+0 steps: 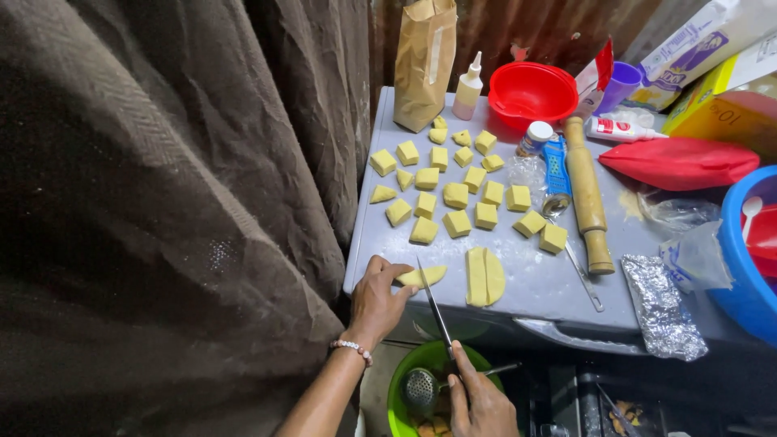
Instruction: Cutting dough into small portions, rolling them into balls, and flattening them with a rolling pin in a kitchen setting.
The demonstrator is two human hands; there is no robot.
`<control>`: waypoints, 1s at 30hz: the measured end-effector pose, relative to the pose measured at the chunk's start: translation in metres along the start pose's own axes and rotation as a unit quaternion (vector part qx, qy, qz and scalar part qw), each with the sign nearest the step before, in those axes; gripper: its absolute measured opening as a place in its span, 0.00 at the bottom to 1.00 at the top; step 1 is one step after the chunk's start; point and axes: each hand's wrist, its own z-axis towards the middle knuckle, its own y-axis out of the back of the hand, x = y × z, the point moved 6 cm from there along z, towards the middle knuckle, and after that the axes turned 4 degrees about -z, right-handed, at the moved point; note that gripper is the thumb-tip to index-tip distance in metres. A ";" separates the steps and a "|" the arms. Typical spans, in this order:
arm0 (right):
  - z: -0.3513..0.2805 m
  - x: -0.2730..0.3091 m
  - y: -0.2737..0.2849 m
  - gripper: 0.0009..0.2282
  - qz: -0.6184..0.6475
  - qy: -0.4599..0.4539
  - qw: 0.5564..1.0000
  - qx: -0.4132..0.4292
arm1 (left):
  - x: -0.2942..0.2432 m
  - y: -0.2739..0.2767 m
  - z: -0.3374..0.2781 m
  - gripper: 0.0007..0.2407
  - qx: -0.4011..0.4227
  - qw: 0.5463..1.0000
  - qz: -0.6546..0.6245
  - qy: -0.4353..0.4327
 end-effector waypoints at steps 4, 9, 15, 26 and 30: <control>-0.002 0.010 0.009 0.26 0.008 -0.014 1.000 -0.004 | -0.004 0.003 -0.001 0.18 -0.003 1.000 -0.006 -0.001; 0.004 0.010 0.007 0.27 -0.022 -0.055 0.996 0.070 | 0.000 -0.001 -0.003 0.18 -0.023 0.999 -0.023 -0.019; 0.025 0.020 -0.002 0.31 -0.112 -0.008 0.990 0.087 | 0.000 -0.001 -0.003 0.18 -0.023 0.999 -0.010 -0.025; -0.009 -0.014 0.002 0.27 -0.035 -0.030 0.999 0.022 | 0.019 0.021 0.003 0.16 -0.076 0.995 -0.068 -0.004; -0.016 -0.003 0.028 0.23 0.071 -0.064 0.994 -0.050 | 0.025 0.008 0.015 0.24 -0.078 0.996 -0.038 -0.028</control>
